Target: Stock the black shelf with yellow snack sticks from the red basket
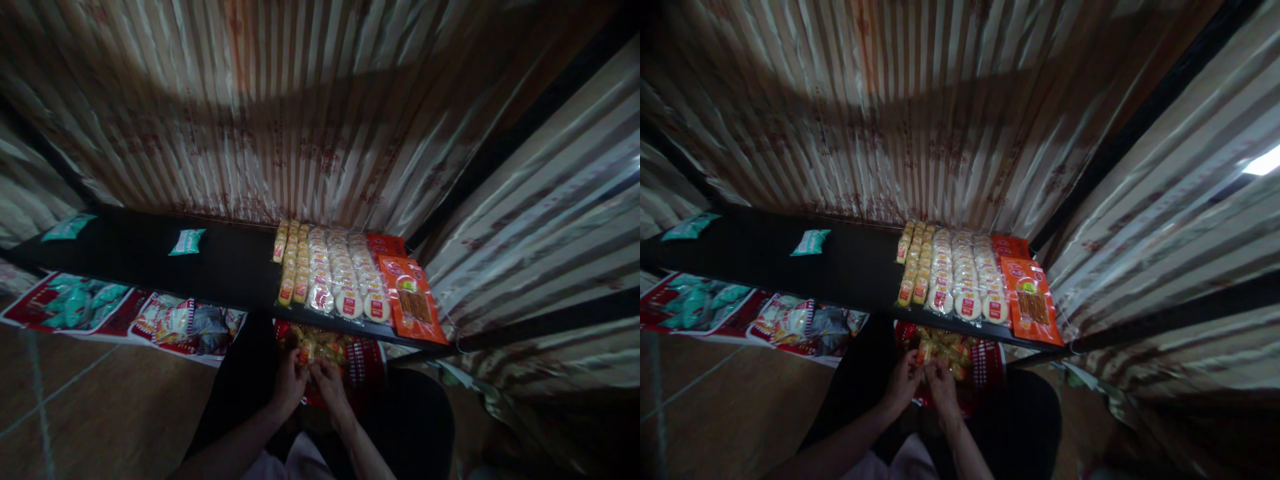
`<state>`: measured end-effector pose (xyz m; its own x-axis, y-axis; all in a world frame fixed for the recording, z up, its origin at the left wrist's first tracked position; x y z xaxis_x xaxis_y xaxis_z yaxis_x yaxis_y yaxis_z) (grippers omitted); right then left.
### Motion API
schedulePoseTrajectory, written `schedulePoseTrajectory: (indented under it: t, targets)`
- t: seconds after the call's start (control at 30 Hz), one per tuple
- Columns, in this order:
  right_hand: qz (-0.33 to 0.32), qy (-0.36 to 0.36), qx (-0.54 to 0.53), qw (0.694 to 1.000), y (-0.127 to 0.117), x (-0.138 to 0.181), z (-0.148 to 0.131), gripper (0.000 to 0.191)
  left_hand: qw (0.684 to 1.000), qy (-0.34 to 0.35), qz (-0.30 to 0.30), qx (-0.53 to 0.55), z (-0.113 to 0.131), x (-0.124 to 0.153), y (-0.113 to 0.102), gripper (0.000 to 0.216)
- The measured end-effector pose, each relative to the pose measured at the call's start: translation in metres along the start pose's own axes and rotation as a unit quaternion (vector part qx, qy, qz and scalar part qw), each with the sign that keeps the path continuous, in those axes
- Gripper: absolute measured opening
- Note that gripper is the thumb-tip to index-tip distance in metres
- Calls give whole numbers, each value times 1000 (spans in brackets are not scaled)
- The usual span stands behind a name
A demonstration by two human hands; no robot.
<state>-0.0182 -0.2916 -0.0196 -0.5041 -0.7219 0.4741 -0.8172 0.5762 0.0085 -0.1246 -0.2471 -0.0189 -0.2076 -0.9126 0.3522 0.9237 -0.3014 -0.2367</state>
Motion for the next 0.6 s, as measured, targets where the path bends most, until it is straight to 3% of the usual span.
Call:
schedulePoseTrajectory:
  t: [0.27, 0.43, 0.6]
  targets:
    - [26, -97, 61, 993, 9, -4, -15, 46, 996, 50, 61, 51, 11, 3, -12, 29]
    - [65, -225, 206, 950, 17, 3, -41, 42, 983, 77, 122, 111, 7, 1, -21, 31]
    - [51, -269, 262, 926, 41, 17, -68, 41, 974, 99, 167, 119, 14, 0, -38, 35]
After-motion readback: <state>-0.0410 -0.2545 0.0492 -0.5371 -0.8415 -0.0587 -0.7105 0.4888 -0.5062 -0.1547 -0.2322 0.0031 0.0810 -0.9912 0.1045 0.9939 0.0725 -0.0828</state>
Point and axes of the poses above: each hand's wrist, its own x-axis away from the middle knuckle, its own y-axis out of the palm, z = x × y, the point moved 6 cm from there along -x, towards the middle knuckle, and after that the axes turned 6 degrees about z, right-handed, at the moved point
